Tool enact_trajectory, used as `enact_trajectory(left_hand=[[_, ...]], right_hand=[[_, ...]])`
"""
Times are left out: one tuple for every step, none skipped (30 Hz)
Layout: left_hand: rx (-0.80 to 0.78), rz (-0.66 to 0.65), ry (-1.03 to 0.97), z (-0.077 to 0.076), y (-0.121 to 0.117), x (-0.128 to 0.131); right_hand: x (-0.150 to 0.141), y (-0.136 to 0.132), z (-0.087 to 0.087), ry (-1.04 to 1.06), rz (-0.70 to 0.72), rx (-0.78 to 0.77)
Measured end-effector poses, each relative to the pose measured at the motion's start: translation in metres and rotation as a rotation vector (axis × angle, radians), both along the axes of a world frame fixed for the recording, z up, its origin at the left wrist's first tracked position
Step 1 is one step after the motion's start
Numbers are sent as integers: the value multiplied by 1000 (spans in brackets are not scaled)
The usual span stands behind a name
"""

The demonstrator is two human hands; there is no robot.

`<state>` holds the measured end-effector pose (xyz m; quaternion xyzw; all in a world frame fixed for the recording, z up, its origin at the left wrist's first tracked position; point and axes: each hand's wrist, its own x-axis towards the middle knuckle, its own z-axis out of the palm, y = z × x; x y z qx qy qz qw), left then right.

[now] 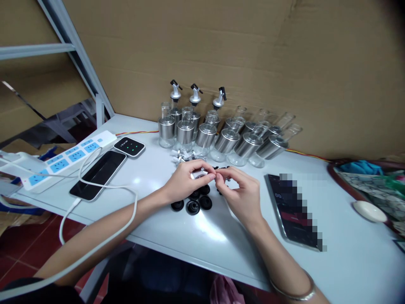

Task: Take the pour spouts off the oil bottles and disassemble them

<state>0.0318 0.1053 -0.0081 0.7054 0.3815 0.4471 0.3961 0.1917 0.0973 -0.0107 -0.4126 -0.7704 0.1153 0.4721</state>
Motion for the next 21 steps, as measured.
enact_trajectory(left_hand=[[1, -10, -9, 0, 0, 0], [0, -24, -21, -1, -1, 0], [-3, -37, -35, -1, -1, 1], [-10, -49, -49, -1, -2, 1], [-20, -56, -60, -1, -2, 1], [-31, -58, -69, -1, -3, 1], [-40, -59, -76, -1, -3, 1], [-51, -59, -81, 0, -3, 1], [-61, -61, -86, 0, -3, 1], [-72, -67, -92, 0, -2, 1], [-82, -76, -97, 0, -2, 1], [-93, -86, -104, 1, -1, 1], [-103, -97, -113, 1, -1, 1], [-115, -110, -126, 1, 0, 1], [-128, -125, -144, 1, 0, 1], [-143, -141, -165, 1, 0, 1], [-160, -158, -188, 1, 0, 1], [-180, -175, -211, 1, 0, 1], [-202, -190, -231, 2, 0, 1], [-227, -202, -247, 2, 0, 1], [-252, -213, -258, 3, 0, 0]], right_hand=[[0, 0, 0, 1, -5, 7], [0, 0, 0, 2, -10, 15], [0, 0, 1, 3, -13, 23], [0, 0, 1, 3, -15, 31], [0, 0, 1, -1, -16, 36], [0, -1, 2, -5, -15, 41], [0, -1, 2, -8, -13, 47], [0, -1, 2, -10, -11, 53], [0, -1, 3, -10, -9, 61], [0, -1, 3, -8, -7, 67], [0, -1, 3, -4, -6, 73], [0, -2, 4, -1, -7, 79], [0, -2, 4, 2, -8, 85], [0, -2, 4, 3, -8, 91], [0, -2, 5, 4, -6, 98], [0, -2, 5, 4, -5, 105], [0, -2, 5, 5, -4, 113], [0, -2, 5, 6, -6, 120], [1, -2, 4, 10, -9, 128], [1, -2, 4, 16, -13, 137], [1, -2, 4, 26, -16, 141]])
